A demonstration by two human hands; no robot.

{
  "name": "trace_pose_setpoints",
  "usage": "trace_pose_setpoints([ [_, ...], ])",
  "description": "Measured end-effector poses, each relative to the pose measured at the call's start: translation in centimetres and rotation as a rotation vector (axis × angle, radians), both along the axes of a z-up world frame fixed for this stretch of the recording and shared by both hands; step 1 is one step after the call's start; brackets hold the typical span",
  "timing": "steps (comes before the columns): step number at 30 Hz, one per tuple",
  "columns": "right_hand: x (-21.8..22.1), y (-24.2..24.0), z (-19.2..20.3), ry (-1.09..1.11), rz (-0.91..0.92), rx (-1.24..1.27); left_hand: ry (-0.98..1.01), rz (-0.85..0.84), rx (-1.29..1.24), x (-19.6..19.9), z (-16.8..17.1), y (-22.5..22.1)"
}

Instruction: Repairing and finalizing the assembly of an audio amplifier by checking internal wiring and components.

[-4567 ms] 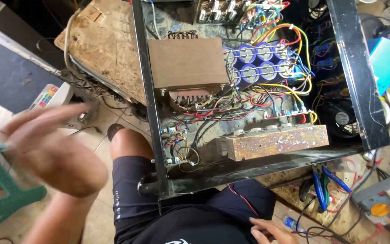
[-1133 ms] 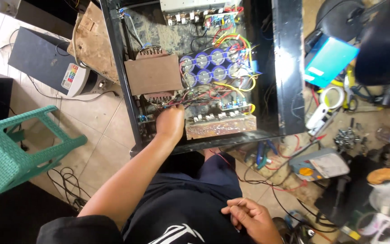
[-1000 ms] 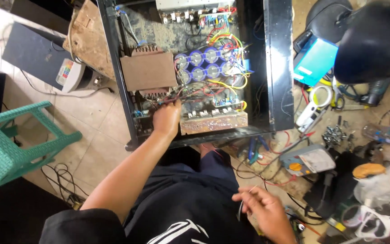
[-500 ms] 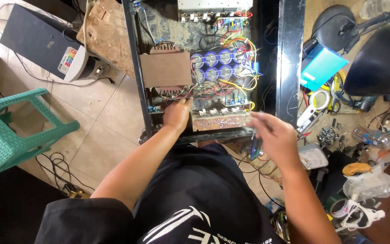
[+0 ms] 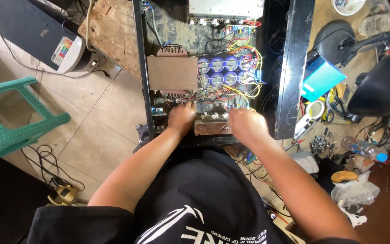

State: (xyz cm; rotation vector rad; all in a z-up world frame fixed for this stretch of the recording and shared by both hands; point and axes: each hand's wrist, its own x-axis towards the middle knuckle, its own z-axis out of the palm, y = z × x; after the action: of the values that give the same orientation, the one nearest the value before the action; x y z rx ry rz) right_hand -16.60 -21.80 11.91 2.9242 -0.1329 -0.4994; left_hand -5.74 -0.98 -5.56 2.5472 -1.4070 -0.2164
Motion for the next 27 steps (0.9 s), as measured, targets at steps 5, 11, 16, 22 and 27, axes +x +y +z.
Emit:
trace_pose_setpoints([
  [5, 4.8, 1.6, -3.1, 0.411, -0.248, 0.396, -0.148, 0.005, -0.044, 0.1, 0.5, -0.4],
  [11, 6.8, 1.8, -1.9, 0.563, -0.300, 0.404, -0.114, -0.012, -0.016, 1.2, 4.2, -0.4],
  [16, 6.4, 0.7, -1.6, 0.562, -0.306, 0.445, -0.008, -0.027, 0.046, -0.5, -2.7, 1.6],
  [22, 7.2, 0.2, 7.4, 0.354, -0.796, 1.087, 0.145, -0.042, 0.006, 1.4, 3.0, 0.6],
  [27, 7.5, 0.1, 4.6, 0.375, -0.939, 1.078, 0.417, 0.071, -0.126, 1.7, 3.6, 0.6],
])
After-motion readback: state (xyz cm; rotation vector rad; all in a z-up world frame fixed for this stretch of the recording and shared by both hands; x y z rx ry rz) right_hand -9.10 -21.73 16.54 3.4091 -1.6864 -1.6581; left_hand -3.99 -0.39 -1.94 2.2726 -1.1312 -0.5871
